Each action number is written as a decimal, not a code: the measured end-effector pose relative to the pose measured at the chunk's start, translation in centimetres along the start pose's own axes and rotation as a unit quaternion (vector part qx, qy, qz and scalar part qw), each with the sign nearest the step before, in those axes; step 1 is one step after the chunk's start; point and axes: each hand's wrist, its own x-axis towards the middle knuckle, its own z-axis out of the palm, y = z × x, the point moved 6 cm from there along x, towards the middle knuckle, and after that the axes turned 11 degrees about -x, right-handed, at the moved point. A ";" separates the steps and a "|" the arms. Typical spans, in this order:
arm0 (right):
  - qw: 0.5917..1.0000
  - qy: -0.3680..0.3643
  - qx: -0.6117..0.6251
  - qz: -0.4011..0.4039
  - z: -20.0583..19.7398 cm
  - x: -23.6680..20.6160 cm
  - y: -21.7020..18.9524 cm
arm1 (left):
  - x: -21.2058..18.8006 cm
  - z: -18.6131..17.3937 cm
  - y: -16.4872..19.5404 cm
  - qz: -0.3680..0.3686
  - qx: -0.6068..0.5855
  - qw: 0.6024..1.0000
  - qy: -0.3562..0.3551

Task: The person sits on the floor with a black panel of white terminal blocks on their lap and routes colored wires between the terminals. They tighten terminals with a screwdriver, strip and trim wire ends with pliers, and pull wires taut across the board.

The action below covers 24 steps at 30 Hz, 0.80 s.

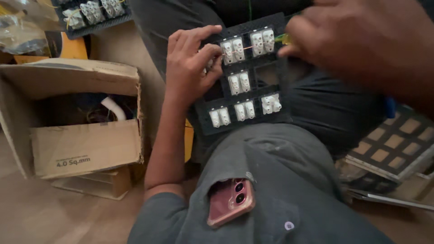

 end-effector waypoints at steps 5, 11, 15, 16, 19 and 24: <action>0.995 0.089 0.018 0.044 -0.9 1.5 0.9 | 0.5 -0.7 -0.1 0.008 0.010 1.000 0.003; 0.982 0.151 0.067 0.090 -0.4 0.1 0.8 | 0.1 -0.4 0.2 -0.004 0.014 1.000 -0.003; 0.979 0.092 0.156 0.091 1.1 0.3 0.5 | -0.1 0.1 0.1 -0.009 0.023 1.000 -0.010; 0.981 0.104 0.140 0.090 1.1 0.4 0.4 | -0.1 0.2 0.1 -0.008 0.028 0.999 -0.014; 0.984 0.135 0.079 0.089 1.2 0.2 0.2 | 0.0 0.4 0.1 -0.014 0.028 0.999 -0.016; 0.962 0.242 0.089 0.092 0.6 -0.9 0.5 | 0.1 0.7 0.3 -0.017 0.030 0.999 -0.014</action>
